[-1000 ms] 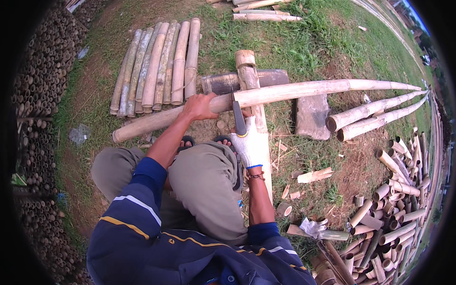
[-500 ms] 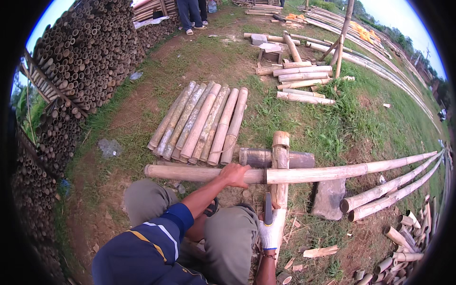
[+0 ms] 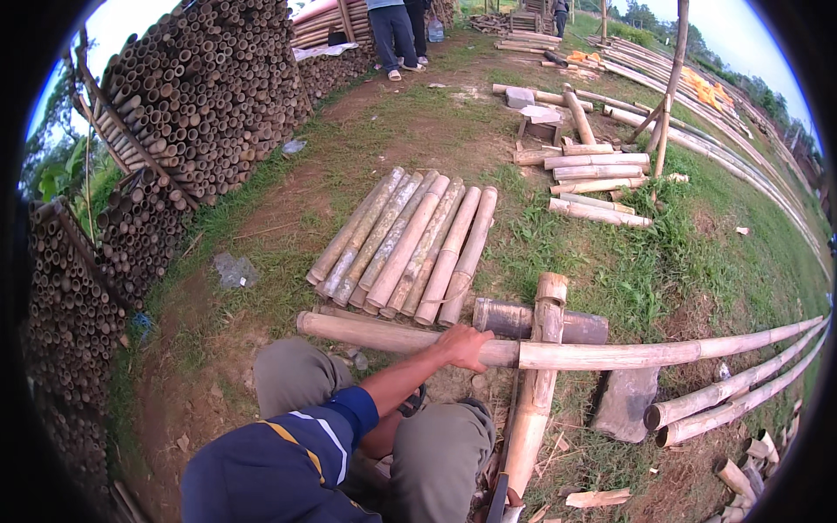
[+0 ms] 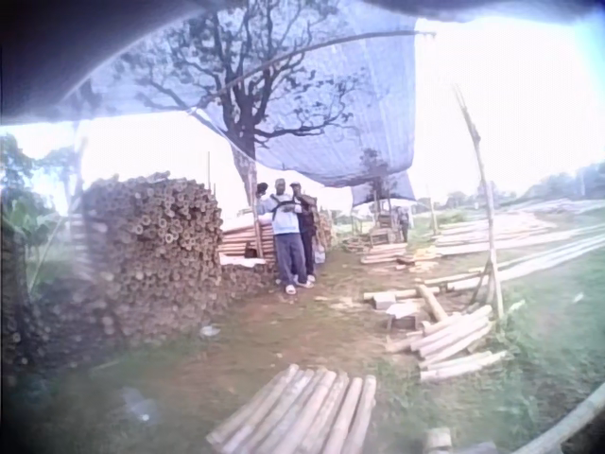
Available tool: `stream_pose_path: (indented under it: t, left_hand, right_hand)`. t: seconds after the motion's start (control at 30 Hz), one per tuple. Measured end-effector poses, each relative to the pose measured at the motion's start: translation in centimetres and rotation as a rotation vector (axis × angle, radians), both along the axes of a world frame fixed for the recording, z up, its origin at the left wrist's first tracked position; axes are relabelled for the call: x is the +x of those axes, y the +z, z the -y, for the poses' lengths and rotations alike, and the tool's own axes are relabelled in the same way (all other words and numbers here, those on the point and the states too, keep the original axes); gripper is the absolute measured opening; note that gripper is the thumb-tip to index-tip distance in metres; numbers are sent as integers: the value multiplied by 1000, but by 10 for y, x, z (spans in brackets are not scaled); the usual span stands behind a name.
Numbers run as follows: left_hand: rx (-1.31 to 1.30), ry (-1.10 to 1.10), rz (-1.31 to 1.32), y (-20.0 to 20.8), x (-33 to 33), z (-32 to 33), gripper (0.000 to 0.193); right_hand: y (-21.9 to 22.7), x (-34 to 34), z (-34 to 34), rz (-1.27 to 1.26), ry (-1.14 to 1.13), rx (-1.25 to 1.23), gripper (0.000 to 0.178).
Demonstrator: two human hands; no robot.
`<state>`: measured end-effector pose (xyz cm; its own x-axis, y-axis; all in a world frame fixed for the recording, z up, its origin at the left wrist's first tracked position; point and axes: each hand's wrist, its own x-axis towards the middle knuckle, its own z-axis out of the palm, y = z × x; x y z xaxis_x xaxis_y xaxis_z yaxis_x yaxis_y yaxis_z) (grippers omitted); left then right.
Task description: The person sits on the ground and uses a hand saw to cut bamboo poles into shorter sections. They repeatedly position each pole on a wooden support, saw through it, and place the cut pieces aside.
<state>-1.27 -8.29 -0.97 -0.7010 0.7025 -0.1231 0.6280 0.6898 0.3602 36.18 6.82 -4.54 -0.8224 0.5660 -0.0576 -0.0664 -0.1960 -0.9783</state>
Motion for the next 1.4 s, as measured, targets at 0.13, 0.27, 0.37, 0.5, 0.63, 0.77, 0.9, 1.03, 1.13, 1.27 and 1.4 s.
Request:
stream_pose_path:
  t: [0.13,0.27,0.37,0.5,0.63,0.77,0.9,1.03,1.13,1.27,1.4]
  left_hand:
    - [-31,32,17,4,3,5,77]
    - [7,-33,-20,8,-4,0,76]
    - [19,-8,-16,0,-2,10,76]
    - [35,-19,-19,-6,-3,8,76]
    - [8,7,13,-2,4,7,78]
    - [-5,-11,-11,4,-3,-5,79]
    - [-50,-5,13,-2,-8,-3,85]
    - [-39,4,19,2,-7,3,88]
    - [-32,-7,18,7,-8,-2,89]
    - [-73,9,61,0,-6,-1,89]
    - [-73,13,30,6,-4,-6,86]
  right_hand:
    - [33,-92,-9,164,137,387,58]
    - [22,-185,-31,119,54,645,59]
    - [5,-120,-20,109,168,281,56]
    - [43,23,18,-2,196,246,53]
    - [41,62,32,-35,102,214,51]
    - [57,-57,0,239,118,471,53]
    - [68,-165,-9,230,106,567,54]
    - [65,-86,11,80,102,568,58]
    - [39,47,28,248,121,421,53]
    - [59,76,37,301,97,335,61]
    - [30,-36,7,246,123,441,62]
